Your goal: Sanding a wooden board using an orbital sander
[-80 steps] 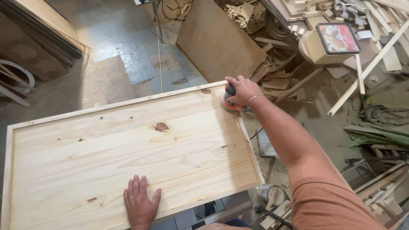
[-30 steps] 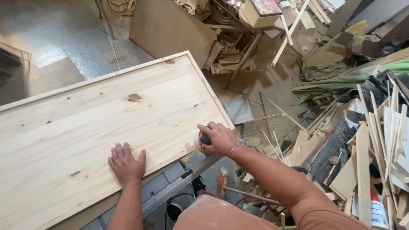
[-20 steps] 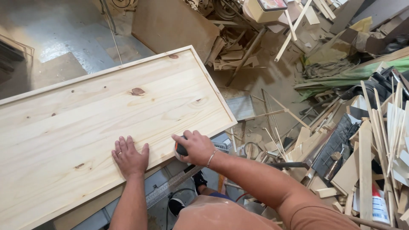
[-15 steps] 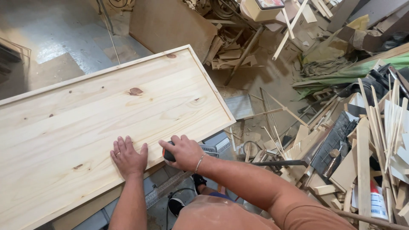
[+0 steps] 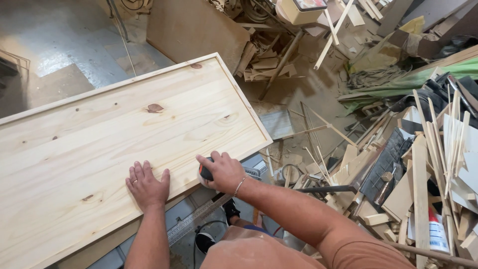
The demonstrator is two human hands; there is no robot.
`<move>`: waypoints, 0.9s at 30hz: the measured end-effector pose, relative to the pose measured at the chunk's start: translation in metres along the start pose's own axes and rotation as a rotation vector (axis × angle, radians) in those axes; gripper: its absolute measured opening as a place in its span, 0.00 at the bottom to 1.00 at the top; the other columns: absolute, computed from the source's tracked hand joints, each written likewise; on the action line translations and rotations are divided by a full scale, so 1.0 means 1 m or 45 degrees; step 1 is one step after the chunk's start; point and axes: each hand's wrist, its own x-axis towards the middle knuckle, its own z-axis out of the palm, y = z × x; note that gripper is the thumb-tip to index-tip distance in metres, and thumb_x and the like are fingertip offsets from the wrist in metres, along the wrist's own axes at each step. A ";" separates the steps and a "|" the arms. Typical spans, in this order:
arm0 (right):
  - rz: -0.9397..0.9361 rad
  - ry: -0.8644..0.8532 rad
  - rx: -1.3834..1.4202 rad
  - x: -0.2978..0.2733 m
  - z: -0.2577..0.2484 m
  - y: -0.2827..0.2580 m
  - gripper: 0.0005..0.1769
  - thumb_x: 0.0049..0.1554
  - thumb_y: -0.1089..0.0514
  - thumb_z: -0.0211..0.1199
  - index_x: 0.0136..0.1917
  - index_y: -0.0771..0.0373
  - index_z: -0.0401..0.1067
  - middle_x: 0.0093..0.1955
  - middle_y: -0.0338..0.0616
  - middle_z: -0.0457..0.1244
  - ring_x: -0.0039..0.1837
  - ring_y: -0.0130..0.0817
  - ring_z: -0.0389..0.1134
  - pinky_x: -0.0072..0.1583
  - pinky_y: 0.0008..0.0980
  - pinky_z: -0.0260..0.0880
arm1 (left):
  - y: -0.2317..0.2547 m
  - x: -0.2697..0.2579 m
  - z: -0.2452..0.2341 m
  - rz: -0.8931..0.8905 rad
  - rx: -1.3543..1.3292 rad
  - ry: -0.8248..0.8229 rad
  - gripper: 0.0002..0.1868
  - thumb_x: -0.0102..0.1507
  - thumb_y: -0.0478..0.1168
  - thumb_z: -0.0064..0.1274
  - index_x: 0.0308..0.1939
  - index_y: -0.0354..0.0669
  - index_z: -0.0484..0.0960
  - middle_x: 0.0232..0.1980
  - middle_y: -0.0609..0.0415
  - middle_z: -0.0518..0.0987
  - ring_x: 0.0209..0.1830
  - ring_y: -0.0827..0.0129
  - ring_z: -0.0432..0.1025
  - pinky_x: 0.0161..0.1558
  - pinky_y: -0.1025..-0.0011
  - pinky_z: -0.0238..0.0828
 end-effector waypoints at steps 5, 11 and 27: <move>0.192 -0.042 0.003 -0.001 0.006 0.042 0.47 0.51 0.37 0.67 0.79 0.38 0.53 0.58 0.43 0.57 0.57 0.49 0.66 0.54 0.52 0.78 | 0.000 0.001 0.001 -0.034 0.026 -0.080 0.42 0.61 0.70 0.48 0.73 0.52 0.74 0.78 0.48 0.69 0.80 0.53 0.59 0.78 0.49 0.49; 0.346 -0.030 0.006 -0.007 -0.002 0.095 0.48 0.50 0.37 0.67 0.79 0.38 0.53 0.60 0.44 0.57 0.59 0.50 0.67 0.57 0.53 0.76 | 0.001 0.001 0.000 -0.030 0.041 -0.091 0.42 0.62 0.70 0.46 0.73 0.52 0.74 0.78 0.48 0.69 0.80 0.53 0.59 0.78 0.50 0.49; 0.590 -0.015 0.009 -0.013 -0.029 0.217 0.49 0.46 0.38 0.69 0.77 0.38 0.56 0.58 0.50 0.59 0.54 0.58 0.67 0.50 0.57 0.71 | 0.004 0.005 -0.011 0.025 0.014 -0.157 0.43 0.64 0.67 0.40 0.75 0.44 0.68 0.80 0.41 0.63 0.82 0.50 0.53 0.77 0.47 0.43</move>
